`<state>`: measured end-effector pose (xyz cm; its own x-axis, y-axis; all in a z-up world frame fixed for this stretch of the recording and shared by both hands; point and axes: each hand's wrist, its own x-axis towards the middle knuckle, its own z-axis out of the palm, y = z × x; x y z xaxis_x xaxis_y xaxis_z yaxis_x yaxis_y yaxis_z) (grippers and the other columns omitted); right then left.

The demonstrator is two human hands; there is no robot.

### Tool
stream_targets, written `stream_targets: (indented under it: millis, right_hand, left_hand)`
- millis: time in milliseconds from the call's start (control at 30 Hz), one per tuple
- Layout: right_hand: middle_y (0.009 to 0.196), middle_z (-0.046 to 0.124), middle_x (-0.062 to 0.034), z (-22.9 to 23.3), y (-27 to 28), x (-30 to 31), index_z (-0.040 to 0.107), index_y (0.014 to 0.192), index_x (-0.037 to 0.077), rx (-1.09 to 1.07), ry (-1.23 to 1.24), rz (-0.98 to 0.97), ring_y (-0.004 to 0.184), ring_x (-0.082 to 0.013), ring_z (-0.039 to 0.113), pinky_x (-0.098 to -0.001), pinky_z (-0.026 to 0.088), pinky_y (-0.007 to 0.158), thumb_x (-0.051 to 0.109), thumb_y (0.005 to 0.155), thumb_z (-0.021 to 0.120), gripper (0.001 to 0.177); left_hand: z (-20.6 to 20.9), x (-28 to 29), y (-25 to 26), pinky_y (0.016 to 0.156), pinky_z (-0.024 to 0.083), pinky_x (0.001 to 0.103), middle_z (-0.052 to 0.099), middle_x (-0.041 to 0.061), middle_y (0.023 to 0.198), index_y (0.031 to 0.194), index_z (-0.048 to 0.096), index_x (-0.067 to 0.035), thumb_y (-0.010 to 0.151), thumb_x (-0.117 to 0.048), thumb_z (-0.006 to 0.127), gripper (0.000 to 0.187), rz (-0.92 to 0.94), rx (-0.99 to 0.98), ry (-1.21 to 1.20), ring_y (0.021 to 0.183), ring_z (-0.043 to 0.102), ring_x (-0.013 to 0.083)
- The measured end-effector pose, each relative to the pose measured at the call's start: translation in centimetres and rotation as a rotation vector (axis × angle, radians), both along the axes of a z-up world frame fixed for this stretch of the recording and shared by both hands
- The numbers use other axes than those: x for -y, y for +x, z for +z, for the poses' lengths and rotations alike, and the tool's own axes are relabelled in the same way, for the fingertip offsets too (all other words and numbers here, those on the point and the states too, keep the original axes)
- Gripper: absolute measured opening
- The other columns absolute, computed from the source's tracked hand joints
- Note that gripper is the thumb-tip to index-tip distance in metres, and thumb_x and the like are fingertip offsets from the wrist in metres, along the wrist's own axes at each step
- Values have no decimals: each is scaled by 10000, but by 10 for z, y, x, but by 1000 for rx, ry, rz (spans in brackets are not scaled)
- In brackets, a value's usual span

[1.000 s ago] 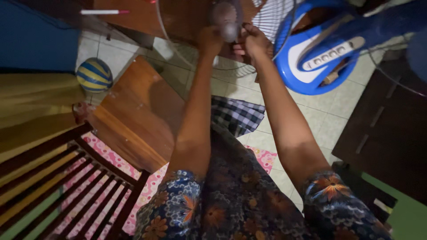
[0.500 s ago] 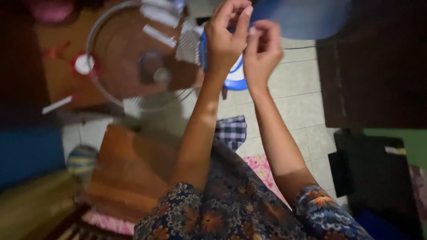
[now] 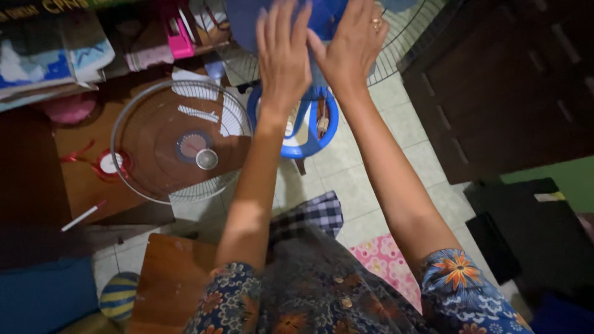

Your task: The person disassembles a standing electric fan by removing the front grille, fan blades, and rear grille, then reassembles the components in reverse order. The person handles the fan parts by hand without using tools.

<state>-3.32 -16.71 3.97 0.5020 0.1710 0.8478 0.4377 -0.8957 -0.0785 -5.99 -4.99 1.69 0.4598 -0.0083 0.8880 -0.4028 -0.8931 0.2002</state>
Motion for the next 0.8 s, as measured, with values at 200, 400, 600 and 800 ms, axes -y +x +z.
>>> stream_targets:
  millis: [200, 400, 600, 800]
  right_hand:
    - [1068, 455, -192, -5, 10, -7, 333, 1163, -61, -113, 132, -18, 891, -327, 488, -415, 343, 715, 469, 696, 772, 832]
    - [1091, 442, -207, -10, 13, -6, 309, 1193, -47, -47, 216, 75, 918, -360, 502, -411, 406, 750, 370, 680, 774, 808]
    - [1145, 407, -239, -17, 16, -2, 290, 1205, -61, -40, 253, 124, 932, -385, 492, -412, 431, 769, 376, 690, 794, 842]
    - [1141, 408, -224, -21, 28, 0, 316, 1189, -33, 20, 186, 113, 977, -374, 478, -412, 401, 815, 403, 667, 810, 841]
  left_hand:
    - [-56, 31, -13, 1047, 329, 383, 434, 163, 1233, 1181, 419, -25, 772, -61, 541, 429, -129, -302, -493, 1191, 409, 318]
    - [-54, 25, 16, 985, 241, 482, 416, 253, 1191, 1206, 336, 75, 688, -152, 604, 626, -7, -151, -201, 1133, 368, 395]
    - [-42, 11, 27, 948, 298, 462, 504, 209, 1117, 1145, 461, 27, 691, -242, 637, 556, -140, -311, -192, 1068, 448, 363]
    - [-38, 21, 28, 931, 295, 480, 539, 192, 1071, 1098, 502, -13, 685, -279, 640, 511, -72, -232, -213, 1041, 473, 357]
